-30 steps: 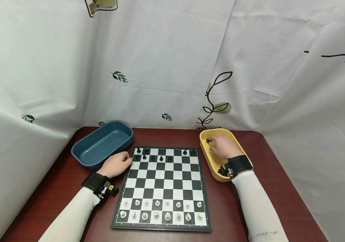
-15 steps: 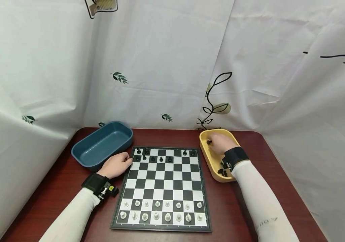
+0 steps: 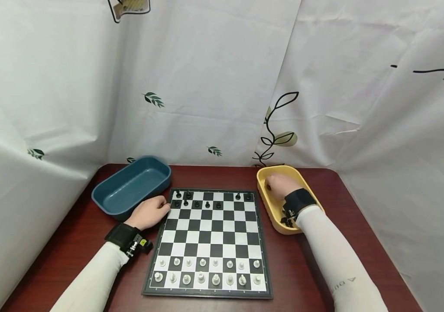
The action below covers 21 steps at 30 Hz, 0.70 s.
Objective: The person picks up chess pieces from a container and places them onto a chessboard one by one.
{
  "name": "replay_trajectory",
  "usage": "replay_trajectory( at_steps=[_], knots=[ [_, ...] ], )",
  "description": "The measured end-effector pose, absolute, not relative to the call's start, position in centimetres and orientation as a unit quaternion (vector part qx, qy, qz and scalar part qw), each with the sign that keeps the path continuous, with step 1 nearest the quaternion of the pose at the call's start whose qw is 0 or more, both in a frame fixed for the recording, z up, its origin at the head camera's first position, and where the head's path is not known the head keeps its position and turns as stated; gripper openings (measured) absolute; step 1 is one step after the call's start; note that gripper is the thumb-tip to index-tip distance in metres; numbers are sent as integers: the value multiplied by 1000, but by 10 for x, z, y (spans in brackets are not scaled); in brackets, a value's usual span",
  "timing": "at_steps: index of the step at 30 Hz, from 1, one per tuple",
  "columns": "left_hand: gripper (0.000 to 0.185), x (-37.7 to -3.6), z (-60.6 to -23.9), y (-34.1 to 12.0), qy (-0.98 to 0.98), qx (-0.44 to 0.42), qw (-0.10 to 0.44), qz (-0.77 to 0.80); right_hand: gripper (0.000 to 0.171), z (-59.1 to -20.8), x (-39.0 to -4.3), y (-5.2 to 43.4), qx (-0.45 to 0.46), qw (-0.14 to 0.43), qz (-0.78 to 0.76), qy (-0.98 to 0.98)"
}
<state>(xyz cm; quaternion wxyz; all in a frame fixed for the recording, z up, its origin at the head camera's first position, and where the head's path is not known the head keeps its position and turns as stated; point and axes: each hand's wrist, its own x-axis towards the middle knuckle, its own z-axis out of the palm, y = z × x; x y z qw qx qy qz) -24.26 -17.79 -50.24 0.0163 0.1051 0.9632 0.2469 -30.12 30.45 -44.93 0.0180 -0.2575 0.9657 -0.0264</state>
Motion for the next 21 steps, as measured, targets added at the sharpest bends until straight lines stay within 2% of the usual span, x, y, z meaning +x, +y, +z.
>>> replay_trajectory(
  at_steps=[5,13,21],
  knots=[
    [30,-243,-503,-178,963,103,20,248,19,-450,-301,306,-260,23,-17,965],
    [29,-243,-501,-177,965,99,18,243,16,-452,-302,311,-279,15,-43,959],
    [29,-243,-498,-176,965,98,16,242,16,-446,-295,321,-238,0,-93,967]
  ],
)
